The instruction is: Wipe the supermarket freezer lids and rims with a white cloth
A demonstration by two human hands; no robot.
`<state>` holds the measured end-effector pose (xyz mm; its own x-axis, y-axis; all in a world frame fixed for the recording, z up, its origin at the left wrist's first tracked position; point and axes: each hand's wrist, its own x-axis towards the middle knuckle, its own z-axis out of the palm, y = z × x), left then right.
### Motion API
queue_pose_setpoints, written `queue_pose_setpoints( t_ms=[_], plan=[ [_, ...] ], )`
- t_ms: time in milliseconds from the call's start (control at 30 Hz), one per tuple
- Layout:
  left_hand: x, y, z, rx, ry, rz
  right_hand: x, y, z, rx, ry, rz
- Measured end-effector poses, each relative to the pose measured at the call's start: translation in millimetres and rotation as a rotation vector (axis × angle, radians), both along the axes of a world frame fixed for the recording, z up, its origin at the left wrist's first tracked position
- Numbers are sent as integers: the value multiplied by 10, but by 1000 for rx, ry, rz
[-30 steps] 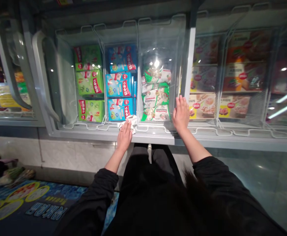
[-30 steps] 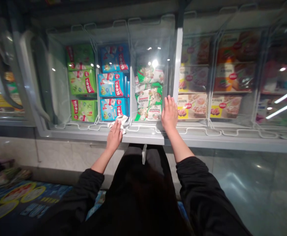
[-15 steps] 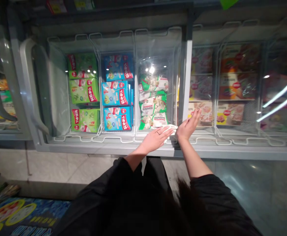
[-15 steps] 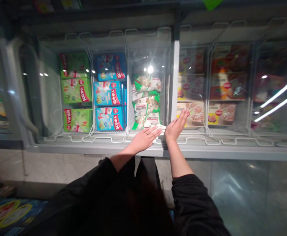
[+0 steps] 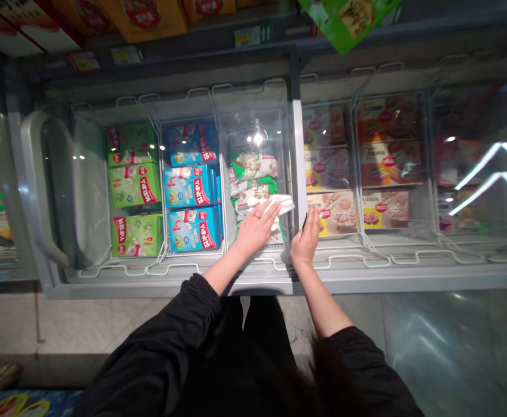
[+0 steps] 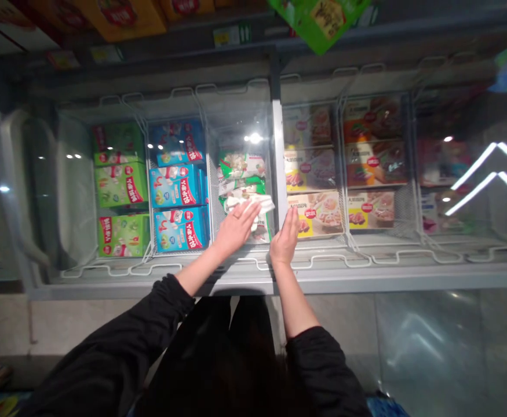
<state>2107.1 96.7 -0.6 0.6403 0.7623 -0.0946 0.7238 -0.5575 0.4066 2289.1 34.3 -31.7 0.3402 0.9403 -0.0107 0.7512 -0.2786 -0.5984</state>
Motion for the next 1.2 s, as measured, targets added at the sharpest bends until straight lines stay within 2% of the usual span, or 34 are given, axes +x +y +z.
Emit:
queue_pose_setpoints(
  t_ms=[33, 67, 133, 167, 233, 333, 400, 467, 533, 567, 633, 733, 833, 933, 1000, 1067, 1133, 1200],
  plan=[
    [11, -177, 13, -14, -4, -117, 0, -4, -2, -8, 1, 14],
    [6, -320, 31, -22, -10, -176, 0, -8, -7, -6, 2, 27],
    [-32, -452, 68, -26, -13, -274, 0, -16, -32, 35, 13, 46],
    [-53, -428, 84, -18, -1, -309, -1, -19, -50, 66, 20, 52],
    [-65, -215, 98, 13, 46, -359, 0, -26, -87, 126, 31, 58],
    [49, 339, 77, 83, 113, -278, 7, -40, -129, 157, 35, 74],
    [214, 701, 51, 108, 125, -140, 15, -48, -142, 155, 34, 83],
    [408, 940, 33, 111, 126, 14, 22, -51, -152, 150, 31, 92],
    [561, 997, 29, 108, 122, 127, 26, -46, -161, 152, 27, 104],
    [598, 951, 33, 108, 117, 127, 28, -41, -165, 157, 24, 110],
    [559, 729, 54, 108, 94, -9, 30, -31, -170, 167, 14, 117],
    [215, 191, 102, 99, 69, -281, 41, -28, -156, 145, -29, 128],
    [-358, -300, 146, 88, 92, -353, 51, -49, -119, 110, -123, 194],
    [-1003, -426, 178, 65, 120, -428, -8, -51, -67, 80, -222, 403],
    [-1406, -250, 195, 55, 161, -373, -123, 7, -17, 58, -241, 567],
    [-1753, 88, 204, 59, 195, -212, -300, 143, 43, 29, -233, 650],
    [-2010, 509, 201, 71, 196, 11, -511, 349, 106, -18, -230, 636],
    [-2134, 913, 185, 81, 170, 261, -714, 594, 157, -59, -235, 581]
  ],
)
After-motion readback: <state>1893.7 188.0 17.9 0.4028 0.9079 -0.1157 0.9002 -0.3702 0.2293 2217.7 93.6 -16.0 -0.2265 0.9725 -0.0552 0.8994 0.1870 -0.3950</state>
